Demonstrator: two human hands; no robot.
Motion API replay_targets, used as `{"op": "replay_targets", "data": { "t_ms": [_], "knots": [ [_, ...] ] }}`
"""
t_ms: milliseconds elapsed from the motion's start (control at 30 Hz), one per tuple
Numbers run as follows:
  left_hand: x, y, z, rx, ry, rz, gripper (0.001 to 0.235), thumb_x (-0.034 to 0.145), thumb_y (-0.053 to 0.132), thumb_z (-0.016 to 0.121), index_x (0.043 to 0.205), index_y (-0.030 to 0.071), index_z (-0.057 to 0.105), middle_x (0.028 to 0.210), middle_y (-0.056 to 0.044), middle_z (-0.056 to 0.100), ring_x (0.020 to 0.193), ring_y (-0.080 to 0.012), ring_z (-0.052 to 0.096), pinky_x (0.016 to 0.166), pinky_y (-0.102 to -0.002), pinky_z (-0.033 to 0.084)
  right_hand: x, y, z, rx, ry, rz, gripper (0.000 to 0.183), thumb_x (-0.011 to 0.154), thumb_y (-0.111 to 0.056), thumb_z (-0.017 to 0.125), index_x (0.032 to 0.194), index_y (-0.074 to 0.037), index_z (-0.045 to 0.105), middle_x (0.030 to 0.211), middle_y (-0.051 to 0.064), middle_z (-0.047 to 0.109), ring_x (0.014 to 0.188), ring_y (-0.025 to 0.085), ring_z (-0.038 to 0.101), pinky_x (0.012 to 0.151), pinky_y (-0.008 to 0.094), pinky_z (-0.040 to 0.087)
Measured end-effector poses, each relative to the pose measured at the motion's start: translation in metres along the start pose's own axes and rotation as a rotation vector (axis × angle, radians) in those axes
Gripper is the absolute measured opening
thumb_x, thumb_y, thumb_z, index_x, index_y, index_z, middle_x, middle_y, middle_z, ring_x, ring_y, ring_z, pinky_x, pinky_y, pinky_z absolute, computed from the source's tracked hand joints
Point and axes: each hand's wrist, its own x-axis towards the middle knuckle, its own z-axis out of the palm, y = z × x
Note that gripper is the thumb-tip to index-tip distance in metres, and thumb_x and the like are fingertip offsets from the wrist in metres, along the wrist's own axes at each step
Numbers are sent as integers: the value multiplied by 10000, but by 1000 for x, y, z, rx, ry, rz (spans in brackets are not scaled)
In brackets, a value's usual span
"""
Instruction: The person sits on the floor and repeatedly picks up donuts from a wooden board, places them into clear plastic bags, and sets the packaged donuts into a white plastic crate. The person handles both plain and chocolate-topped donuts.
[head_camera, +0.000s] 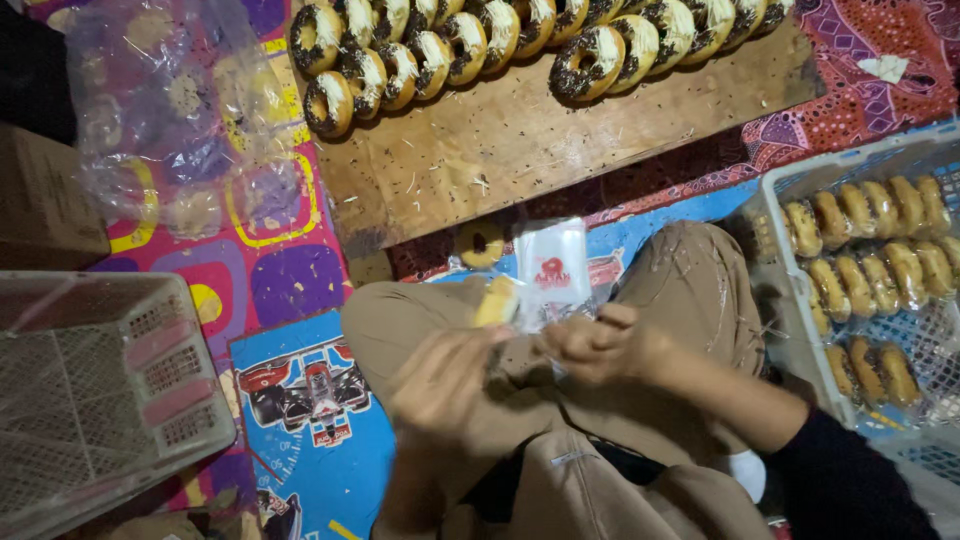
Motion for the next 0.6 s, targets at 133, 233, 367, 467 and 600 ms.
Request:
{"op": "replay_targets", "data": {
  "t_ms": [133, 233, 367, 467, 600],
  "knots": [
    [-20, -24, -17, 17, 132, -137, 123, 849, -65, 657, 952, -2, 633, 992, -162, 649, 997, -323, 657, 860, -470, 577, -36, 49, 62, -176, -731, 416, 501, 859, -308, 673, 1344, -182, 679, 1281, 47, 656, 1217, 213, 628, 1032, 393, 493],
    [-43, -40, -3, -290, 313, -473, 97, 940, -92, 562, 1024, -46, 550, 1130, -253, 565, 1136, -345, 629, 936, -429, 609, -24, 51, 75, 539, -870, 661, 612, 834, -117, 665, 1440, -194, 624, 1316, 132, 657, 1161, 329, 666, 988, 444, 534],
    [-74, -64, 33, -485, 404, -831, 62, 1011, -40, 612, 1067, -17, 598, 1005, -136, 704, 946, -195, 732, 844, -350, 650, 38, 7, 63, 1675, -150, 542, 582, 912, -288, 743, 1394, -35, 537, 1455, 178, 547, 1362, 294, 528, 1126, 461, 421],
    [-90, -97, 53, -501, 548, -876, 71, 997, -39, 658, 1048, -23, 611, 967, -120, 697, 889, -190, 725, 833, -339, 630, 88, -11, 93, 1826, 119, 795, 224, 949, -236, 777, 1017, -57, 660, 1268, 112, 630, 1258, 247, 581, 1102, 413, 458],
    [-129, -125, 61, -466, 679, -989, 54, 986, -13, 650, 1040, -18, 653, 1069, -79, 740, 911, -148, 714, 869, -292, 605, 86, -60, 156, 1685, 312, 1185, 267, 929, -159, 774, 769, -24, 607, 1120, 72, 585, 1087, 204, 564, 976, 344, 453]
  ]
}}
